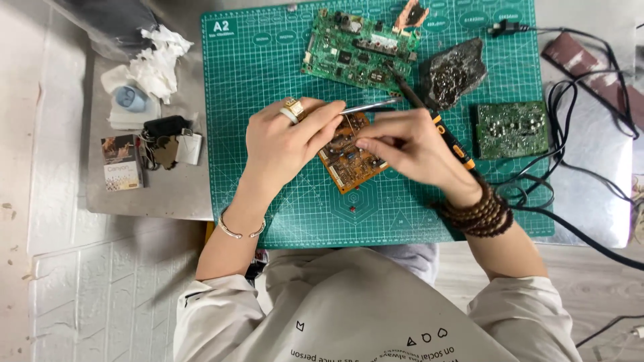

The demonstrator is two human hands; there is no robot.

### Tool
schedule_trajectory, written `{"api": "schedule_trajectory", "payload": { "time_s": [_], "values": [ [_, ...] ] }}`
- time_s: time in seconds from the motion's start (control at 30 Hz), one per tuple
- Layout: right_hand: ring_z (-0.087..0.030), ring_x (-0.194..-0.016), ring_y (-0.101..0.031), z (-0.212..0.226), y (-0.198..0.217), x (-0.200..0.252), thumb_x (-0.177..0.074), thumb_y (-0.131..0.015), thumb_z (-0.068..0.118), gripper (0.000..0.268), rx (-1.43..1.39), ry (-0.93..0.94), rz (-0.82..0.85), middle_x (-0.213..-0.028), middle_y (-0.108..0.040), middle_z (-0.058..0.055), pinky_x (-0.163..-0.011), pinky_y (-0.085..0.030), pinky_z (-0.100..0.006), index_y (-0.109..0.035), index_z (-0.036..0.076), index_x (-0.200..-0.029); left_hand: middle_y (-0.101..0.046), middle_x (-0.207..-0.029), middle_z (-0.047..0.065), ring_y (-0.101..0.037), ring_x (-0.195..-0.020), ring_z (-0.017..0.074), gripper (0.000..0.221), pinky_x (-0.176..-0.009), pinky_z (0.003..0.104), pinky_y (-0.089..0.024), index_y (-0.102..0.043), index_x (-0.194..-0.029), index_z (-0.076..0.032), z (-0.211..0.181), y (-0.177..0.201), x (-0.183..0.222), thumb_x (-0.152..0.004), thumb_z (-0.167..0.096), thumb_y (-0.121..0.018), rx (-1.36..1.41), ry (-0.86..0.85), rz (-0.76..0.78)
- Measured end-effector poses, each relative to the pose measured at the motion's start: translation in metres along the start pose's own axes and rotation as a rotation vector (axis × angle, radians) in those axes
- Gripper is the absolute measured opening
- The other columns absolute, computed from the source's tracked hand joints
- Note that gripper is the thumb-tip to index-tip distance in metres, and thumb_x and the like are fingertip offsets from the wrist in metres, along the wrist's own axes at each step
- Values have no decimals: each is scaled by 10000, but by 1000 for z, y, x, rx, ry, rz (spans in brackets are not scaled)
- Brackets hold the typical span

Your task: Repairing or diagnosing components on a printed circuit board using a screwdriver

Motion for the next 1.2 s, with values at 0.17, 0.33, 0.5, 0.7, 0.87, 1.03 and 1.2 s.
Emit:
{"api": "schedule_trajectory", "payload": {
  "time_s": [0.17, 0.33, 0.5, 0.7, 0.87, 1.03, 1.2],
  "values": [
    [-140, -427, -426, 4, 11, 11, -880, -642, -74, 155, 216, 91, -46, -566, -474, -42, -438, -318, -263, -753, -17, -971, -674, -799, 21, -672, -655, 182, 156, -599, 293, -565, -683, -1147, -221, -1, -7, 4, -1012, -206, -607, -118, 11, 6],
    [-198, -471, -442, -6, 31, 16, -891, -676, -44, 143, 329, 59, -33, -596, -483, -49, -458, -361, -319, -770, 20, -979, -701, -775, 98, -660, -621, 219, 133, -604, 315, -548, -703, -1063, -144, -27, -11, 2, -1008, -185, -590, 174, -100, 213],
    [-192, -541, -527, -23, 23, 11, -888, -676, -55, 123, 44, -19, -18, -600, -526, -79, -502, -345, -298, -766, -9, -958, -702, -795, 52, -621, -594, 152, 149, -543, 251, -503, -711, -1085, -132, -14, -19, 4, -1011, -171, -588, 399, -44, 99],
    [-168, -473, -473, -6, 3, 7, -911, -634, -61, 146, 145, 54, -30, -630, -576, -105, -460, -327, -270, -759, -31, -979, -714, -847, 39, -680, -678, 171, 230, -587, 275, -546, -675, -1241, -227, 3, -12, 4, -1044, -258, -559, -106, 17, 126],
    [-165, -452, -457, 3, 13, 14, -940, -607, -37, 164, 403, 80, 12, -635, -586, -116, -418, -348, -271, -758, -46, -1002, -699, -769, 97, -695, -673, 247, 156, -607, 344, -571, -726, -1057, -152, -10, -23, 6, -998, -206, -592, -117, 21, 304],
    [-304, -683, -625, -7, 28, 11, -931, -663, -60, 160, 312, 36, 24, -727, -602, -121, -556, -444, -359, -768, -1, -1036, -711, -766, 102, -667, -627, 226, 152, -555, 315, -531, -749, -1009, -88, -31, -3, -6, -999, -133, -603, 341, -54, 218],
    [-275, -671, -591, -24, 19, 13, -928, -645, -74, 145, 182, -13, 26, -735, -625, -164, -571, -410, -349, -761, -44, -1009, -694, -768, 69, -654, -636, 183, 230, -568, 276, -532, -663, -1231, -131, -2, -20, 10, -1028, -211, -590, 244, 30, 120]
  ]
}}
Point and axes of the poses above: each hand's wrist, its own x-axis away from the middle knuckle, its own y-axis out of the back of the hand, z = x × y, the point moved 8 cm from there along -x, towards the middle knuckle
